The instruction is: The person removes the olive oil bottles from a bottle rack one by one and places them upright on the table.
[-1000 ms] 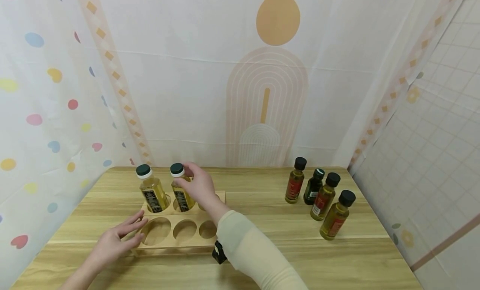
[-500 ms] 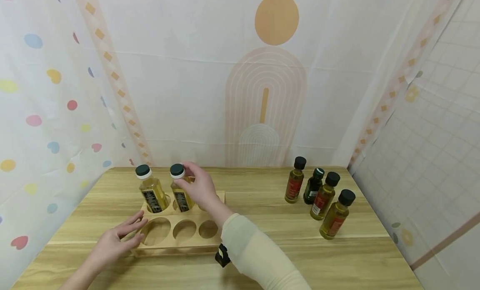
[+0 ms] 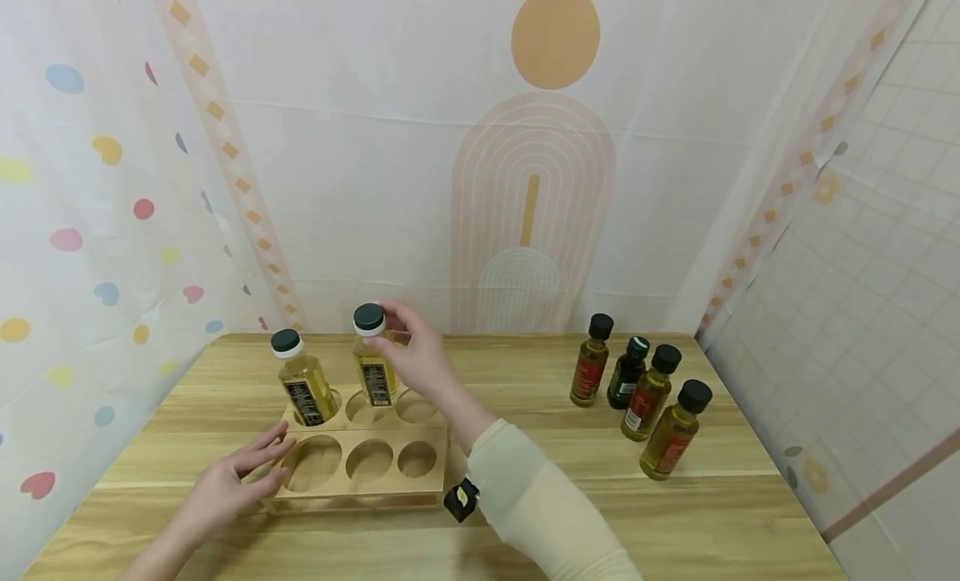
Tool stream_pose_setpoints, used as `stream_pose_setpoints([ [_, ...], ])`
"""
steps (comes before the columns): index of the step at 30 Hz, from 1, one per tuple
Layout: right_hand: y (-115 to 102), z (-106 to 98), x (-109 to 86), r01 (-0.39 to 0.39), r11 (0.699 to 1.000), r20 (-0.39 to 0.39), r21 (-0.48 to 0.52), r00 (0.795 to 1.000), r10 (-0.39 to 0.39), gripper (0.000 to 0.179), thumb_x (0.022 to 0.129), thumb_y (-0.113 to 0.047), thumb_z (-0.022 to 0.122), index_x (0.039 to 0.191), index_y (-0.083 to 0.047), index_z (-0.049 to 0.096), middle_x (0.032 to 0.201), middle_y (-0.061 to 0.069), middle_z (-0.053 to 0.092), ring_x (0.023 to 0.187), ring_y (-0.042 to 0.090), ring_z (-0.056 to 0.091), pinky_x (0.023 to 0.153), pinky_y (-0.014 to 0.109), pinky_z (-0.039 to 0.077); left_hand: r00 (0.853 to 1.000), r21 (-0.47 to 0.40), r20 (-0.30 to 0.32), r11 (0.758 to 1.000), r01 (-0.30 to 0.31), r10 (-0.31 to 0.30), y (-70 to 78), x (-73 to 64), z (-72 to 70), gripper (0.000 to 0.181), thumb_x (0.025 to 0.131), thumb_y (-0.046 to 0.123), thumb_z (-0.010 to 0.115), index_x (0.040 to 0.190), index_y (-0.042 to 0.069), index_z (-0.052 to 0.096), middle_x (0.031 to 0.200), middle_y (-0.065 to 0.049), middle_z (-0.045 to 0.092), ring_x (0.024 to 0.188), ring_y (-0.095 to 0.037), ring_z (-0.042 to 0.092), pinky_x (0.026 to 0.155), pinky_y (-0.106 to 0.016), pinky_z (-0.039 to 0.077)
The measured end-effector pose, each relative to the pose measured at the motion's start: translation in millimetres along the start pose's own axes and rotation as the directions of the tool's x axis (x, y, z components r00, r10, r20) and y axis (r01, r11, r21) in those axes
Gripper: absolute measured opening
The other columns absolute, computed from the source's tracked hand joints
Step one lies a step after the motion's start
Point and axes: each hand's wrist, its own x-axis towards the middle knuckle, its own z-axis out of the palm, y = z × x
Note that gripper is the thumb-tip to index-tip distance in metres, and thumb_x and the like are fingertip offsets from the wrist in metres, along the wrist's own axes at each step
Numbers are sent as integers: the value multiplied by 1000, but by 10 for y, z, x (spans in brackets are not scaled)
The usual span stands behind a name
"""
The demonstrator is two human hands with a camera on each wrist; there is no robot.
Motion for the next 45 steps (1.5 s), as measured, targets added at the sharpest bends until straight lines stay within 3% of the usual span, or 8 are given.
stream_pose_setpoints([
  [6,-9,-271,-79,12,1000,2,-20,1000,-12,42,89,1,70,129,-1,58,118,17,66,112,30,62,98,39,50,1000,-12,5,1000,0,0,6,3,-5,44,90,22,74,128,2,66,151,-11,44,133,-37,42,102,-54,36],
  [15,79,-790,-330,-18,999,0,-46,1000,18,42,89,4,69,129,3,57,114,19,67,107,29,62,98,43,50,1000,1,4,1000,-2,2,-9,-2,7,44,90,24,75,128,3,66,150,-10,45,133,-36,44,102,-48,39],
  [21,106,-1138,-522,-75,993,21,-95,997,78,42,91,4,67,131,5,54,118,19,65,110,29,60,101,48,46,1000,-5,3,1000,-3,3,-19,3,7,44,90,23,74,129,3,65,151,-10,44,133,-36,43,102,-49,38],
  [30,288,-1592,-773,-145,973,-31,-179,989,142,43,93,5,63,135,2,52,124,21,62,118,35,57,103,51,45,1000,-6,-2,1000,-11,11,-17,-4,3,44,90,21,74,129,2,65,151,-11,44,133,-37,43,101,-52,38],
  [37,341,-1867,-964,-218,932,-98,-288,975,198,43,95,-1,64,136,0,51,124,21,63,114,34,59,89,31,51,1000,-8,-1,1000,-16,16,-17,-1,0,44,90,21,75,129,2,65,150,-12,44,133,-39,44,101,-54,39],
  [42,346,-2035,-1058,-250,913,-122,-323,967,222,43,97,-1,62,138,1,48,126,22,61,116,37,58,93,41,49,1000,-26,1,1000,-6,6,-14,-3,1,45,90,22,74,129,1,64,151,-12,43,133,-39,43,101,-54,39],
  [45,362,-2116,-1105,-268,904,-135,-333,962,235,44,97,-1,61,139,1,46,127,24,60,116,35,57,94,38,49,1000,-32,-1,999,-7,7,-16,-2,2,45,90,21,74,129,0,64,151,-12,43,133,-39,42,101,-54,39],
])
